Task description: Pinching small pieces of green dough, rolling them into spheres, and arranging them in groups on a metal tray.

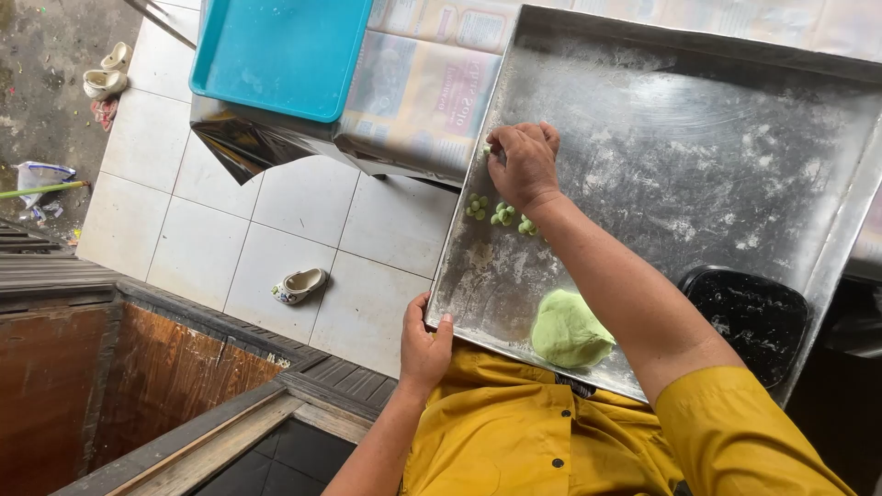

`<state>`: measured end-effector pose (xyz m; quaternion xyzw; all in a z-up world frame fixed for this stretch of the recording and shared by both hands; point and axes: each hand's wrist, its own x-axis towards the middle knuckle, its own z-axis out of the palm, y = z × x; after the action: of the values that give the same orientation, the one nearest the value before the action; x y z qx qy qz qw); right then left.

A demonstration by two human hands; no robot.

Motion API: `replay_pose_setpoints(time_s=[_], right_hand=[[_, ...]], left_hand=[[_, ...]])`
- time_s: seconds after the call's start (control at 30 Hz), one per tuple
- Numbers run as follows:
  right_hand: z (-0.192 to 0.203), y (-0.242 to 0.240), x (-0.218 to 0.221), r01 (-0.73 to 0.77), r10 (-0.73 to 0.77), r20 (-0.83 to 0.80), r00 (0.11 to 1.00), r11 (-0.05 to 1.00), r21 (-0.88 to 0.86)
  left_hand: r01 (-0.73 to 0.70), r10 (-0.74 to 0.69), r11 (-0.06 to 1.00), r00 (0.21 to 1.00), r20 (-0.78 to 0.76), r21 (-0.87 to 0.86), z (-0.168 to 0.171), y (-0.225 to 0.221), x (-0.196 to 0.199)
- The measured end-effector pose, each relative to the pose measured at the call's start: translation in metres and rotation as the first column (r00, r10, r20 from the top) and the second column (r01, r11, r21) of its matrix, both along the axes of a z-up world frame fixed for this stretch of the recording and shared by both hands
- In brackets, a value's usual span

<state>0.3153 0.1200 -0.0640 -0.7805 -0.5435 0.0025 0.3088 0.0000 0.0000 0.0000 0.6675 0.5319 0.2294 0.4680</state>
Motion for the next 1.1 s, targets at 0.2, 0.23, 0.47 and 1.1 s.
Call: replay_pose_setpoints(time_s=[0.2, 0.23, 0.47, 1.1], right_hand=[[0.001, 0.000, 0.001, 0.016, -0.015, -0.014, 1.000, 1.000, 0.014], [0.001, 0.000, 0.000, 0.015, -0.015, -0.014, 1.000, 1.000, 0.014], [-0.001, -0.003, -0.003, 0.010, -0.011, 0.091, 0.996, 1.000, 0.012], [-0.001, -0.003, -0.002, 0.017, -0.022, 0.111, 0.994, 0.999, 0.049]], left_hand=[[0.004, -0.004, 1.000, 1.000, -0.014, -0.003, -0.002, -0.001, 0.000], [0.004, -0.004, 1.000, 1.000, -0.014, -0.002, 0.000, 0.000, 0.000], [0.005, -0.005, 1.000, 1.000, -0.009, 0.007, 0.000, -0.001, -0.001], [0.001, -0.001, 1.000, 1.000, -0.013, 0.006, 0.000, 0.000, 0.000]])
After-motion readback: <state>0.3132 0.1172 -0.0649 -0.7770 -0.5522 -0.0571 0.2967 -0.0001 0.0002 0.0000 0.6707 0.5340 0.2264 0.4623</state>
